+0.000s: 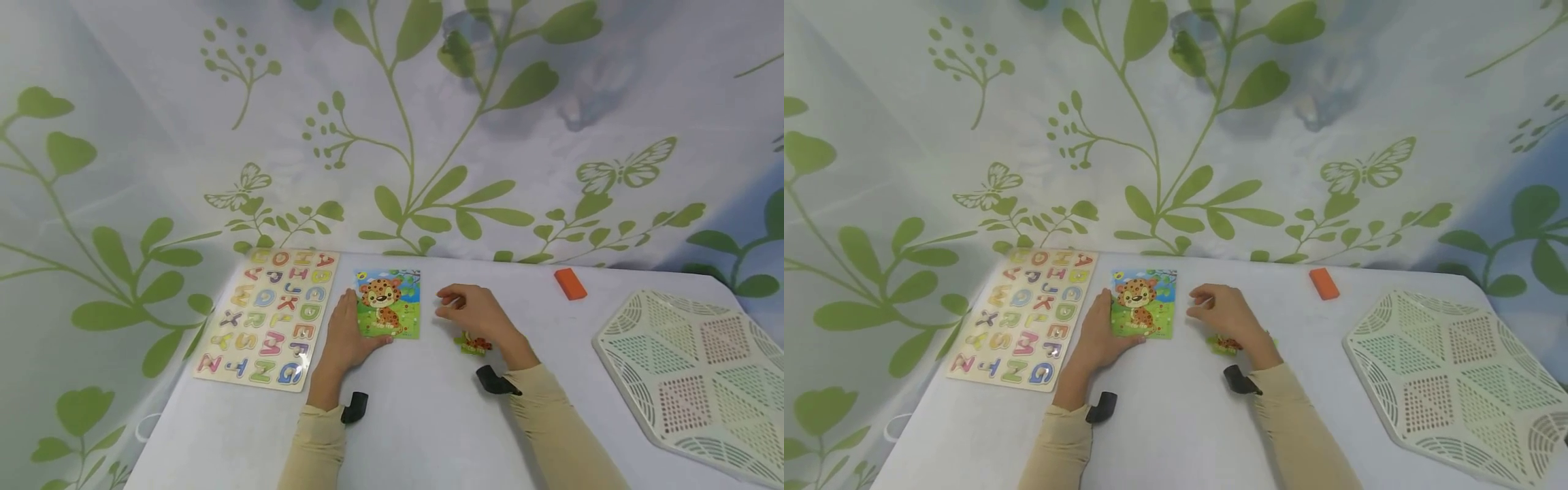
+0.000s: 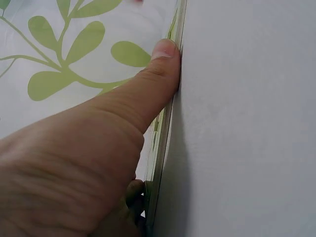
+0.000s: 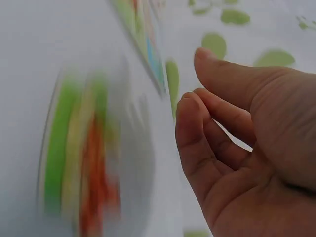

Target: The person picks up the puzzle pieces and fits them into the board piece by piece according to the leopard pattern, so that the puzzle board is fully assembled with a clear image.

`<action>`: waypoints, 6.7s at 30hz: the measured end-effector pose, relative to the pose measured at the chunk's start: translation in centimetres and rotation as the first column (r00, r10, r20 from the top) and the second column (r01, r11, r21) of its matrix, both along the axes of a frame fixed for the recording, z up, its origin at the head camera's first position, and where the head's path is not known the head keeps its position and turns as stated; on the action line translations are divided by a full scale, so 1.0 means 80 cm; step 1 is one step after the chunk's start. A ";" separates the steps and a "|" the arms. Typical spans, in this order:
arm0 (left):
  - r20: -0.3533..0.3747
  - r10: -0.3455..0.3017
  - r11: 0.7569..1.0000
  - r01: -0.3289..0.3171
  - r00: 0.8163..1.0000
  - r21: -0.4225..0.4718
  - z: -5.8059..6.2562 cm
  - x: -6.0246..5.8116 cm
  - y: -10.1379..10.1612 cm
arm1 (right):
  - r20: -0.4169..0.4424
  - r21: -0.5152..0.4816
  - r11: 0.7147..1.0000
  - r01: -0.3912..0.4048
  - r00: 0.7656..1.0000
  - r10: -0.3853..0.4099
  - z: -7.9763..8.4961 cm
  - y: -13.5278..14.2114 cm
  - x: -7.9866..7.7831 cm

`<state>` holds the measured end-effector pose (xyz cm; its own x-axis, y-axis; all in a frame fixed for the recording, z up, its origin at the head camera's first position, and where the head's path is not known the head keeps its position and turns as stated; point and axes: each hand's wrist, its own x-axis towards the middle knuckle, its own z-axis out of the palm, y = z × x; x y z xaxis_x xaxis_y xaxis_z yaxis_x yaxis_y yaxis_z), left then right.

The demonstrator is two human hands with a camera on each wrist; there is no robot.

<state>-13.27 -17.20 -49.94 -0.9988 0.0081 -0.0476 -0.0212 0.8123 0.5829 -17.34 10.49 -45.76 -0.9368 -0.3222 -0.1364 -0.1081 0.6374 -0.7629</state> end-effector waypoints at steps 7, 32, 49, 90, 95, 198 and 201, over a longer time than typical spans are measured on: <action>0.008 0.010 1.000 -0.010 1.000 -0.014 -0.003 0.001 -0.003 | -0.050 0.073 0.997 -0.041 0.998 0.044 -0.005 0.067 0.036; -0.012 -0.041 0.998 0.040 0.999 -0.040 0.002 0.003 -0.001 | -0.113 0.059 0.992 -0.108 0.987 0.114 -0.007 0.030 0.039; -0.010 -0.053 0.998 0.053 0.999 -0.020 0.005 0.006 0.000 | -0.050 0.049 0.984 -0.169 0.984 0.171 -0.008 -0.114 -0.011; -0.039 -0.054 0.998 0.054 0.998 -0.018 0.002 0.006 -0.005 | -0.221 0.243 0.932 -0.271 0.919 0.325 -0.014 -0.130 -0.001; -0.009 -0.059 0.997 0.058 0.998 -0.040 0.001 0.001 -0.002 | -0.219 0.084 0.982 -0.171 0.958 0.186 -0.015 -0.071 0.019; -0.012 -0.043 0.998 0.042 0.999 -0.039 0.001 0.002 -0.002 | -0.132 0.158 0.986 0.053 0.991 -0.032 -0.019 -0.109 0.024; -0.013 -0.044 0.998 0.043 0.999 -0.034 0.000 0.000 -0.003 | -0.139 0.153 0.986 0.059 0.990 -0.037 -0.021 -0.110 0.023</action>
<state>-13.26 -17.46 -49.96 -0.9981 0.0501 -0.0345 0.0225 0.8316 0.5549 -15.47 1.72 -47.43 -0.9639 -0.2611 -0.0528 -0.1697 0.7545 -0.6339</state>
